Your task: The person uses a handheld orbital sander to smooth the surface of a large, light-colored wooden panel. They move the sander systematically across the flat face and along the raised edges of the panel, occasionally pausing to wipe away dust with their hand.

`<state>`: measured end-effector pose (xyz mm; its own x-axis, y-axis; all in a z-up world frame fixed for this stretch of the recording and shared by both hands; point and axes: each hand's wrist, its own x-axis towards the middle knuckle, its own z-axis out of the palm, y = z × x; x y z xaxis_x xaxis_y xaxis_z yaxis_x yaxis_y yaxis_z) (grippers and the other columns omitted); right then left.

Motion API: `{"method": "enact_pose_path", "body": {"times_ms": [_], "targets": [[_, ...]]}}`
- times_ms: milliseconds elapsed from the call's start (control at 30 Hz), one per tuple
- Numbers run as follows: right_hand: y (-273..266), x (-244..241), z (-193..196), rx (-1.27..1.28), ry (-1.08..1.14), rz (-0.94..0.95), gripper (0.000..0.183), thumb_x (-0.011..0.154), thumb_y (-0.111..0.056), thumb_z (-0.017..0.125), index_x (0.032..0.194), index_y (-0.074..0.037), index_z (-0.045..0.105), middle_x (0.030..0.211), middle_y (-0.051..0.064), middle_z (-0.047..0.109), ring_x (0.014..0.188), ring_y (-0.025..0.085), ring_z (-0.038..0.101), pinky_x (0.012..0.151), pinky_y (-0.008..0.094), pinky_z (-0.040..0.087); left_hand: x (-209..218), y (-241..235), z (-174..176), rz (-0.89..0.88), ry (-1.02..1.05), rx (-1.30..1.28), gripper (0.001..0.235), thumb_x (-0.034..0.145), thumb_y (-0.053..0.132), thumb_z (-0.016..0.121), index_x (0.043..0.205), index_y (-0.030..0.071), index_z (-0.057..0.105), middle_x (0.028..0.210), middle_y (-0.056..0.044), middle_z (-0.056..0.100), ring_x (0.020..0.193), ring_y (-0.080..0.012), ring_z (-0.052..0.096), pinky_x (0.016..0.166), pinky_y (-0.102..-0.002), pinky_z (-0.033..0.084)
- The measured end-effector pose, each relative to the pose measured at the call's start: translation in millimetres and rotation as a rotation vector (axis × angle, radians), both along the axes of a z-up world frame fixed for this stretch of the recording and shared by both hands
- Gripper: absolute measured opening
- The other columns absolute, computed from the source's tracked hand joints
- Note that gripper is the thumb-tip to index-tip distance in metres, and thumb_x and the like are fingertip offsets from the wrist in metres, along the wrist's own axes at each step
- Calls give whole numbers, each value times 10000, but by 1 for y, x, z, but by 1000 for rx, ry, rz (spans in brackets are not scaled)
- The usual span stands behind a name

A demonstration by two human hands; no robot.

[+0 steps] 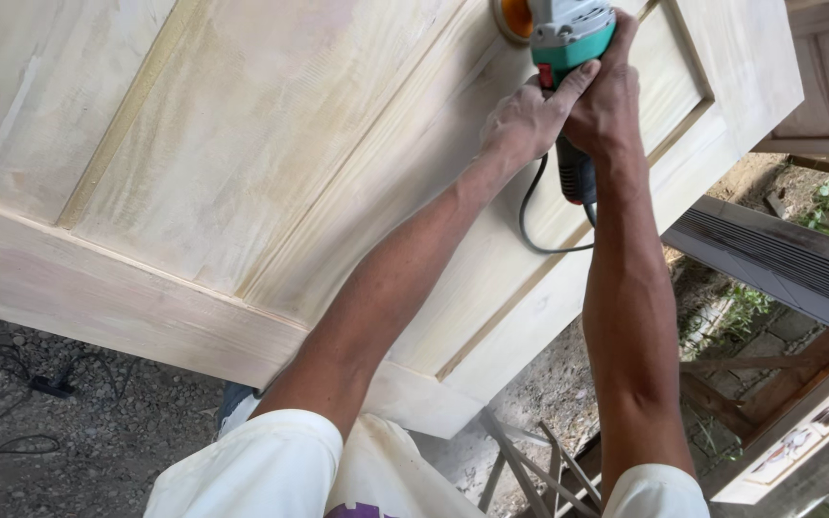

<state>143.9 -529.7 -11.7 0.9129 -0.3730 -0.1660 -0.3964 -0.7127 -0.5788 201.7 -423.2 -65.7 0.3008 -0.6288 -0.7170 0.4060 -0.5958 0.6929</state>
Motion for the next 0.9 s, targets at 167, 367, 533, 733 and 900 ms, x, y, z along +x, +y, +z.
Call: {"method": "enact_pose_path", "body": {"times_ms": [167, 367, 533, 733, 900], "targets": [[55, 1, 8, 44, 191, -90, 895, 971, -295, 842, 1551, -76, 197, 1059, 248, 742, 857, 412, 781, 741, 455, 679, -16, 56, -5, 178, 4, -122, 1016, 809, 825, 424, 1456, 45, 501, 1186, -189, 715, 1063, -319, 713, 889, -397, 569], [139, -18, 30, -46, 268, 53, 926, 837, -307, 824, 1532, -76, 258, 930, 252, 725, 730, 422, 727, 653, 483, 599, -54, 162, 14, 198, 22, -159, 852, 966, 676, 424, 1497, 10, 439, 1381, -228, 622, 1279, -357, 609, 1051, -412, 480], [124, -11, 28, -28, 225, 59, 924, 806, -274, 821, 1517, -68, 269, 872, 242, 713, 679, 437, 704, 597, 496, 575, -43, 150, 14, 153, 5, -63, 874, 933, 707, 404, 1470, 23, 486, 1295, -241, 674, 1210, -376, 651, 992, -422, 518], [44, 11, 19, 6, 179, -79, 873, 916, -323, 859, 1495, -55, 262, 897, 273, 725, 760, 436, 737, 662, 500, 604, -1, 51, 1, 88, -2, -77, 992, 813, 826, 414, 1430, 60, 546, 1217, -225, 717, 1165, -391, 672, 1011, -434, 501], [-16, 29, -5, -13, 47, -27, 841, 938, -242, 885, 1456, -64, 248, 1112, 300, 729, 880, 452, 774, 799, 489, 684, 28, -7, -8, 45, -97, -116, 1086, 783, 908, 298, 1399, 57, 574, 1092, -176, 759, 1061, -333, 722, 910, -419, 544]]}}
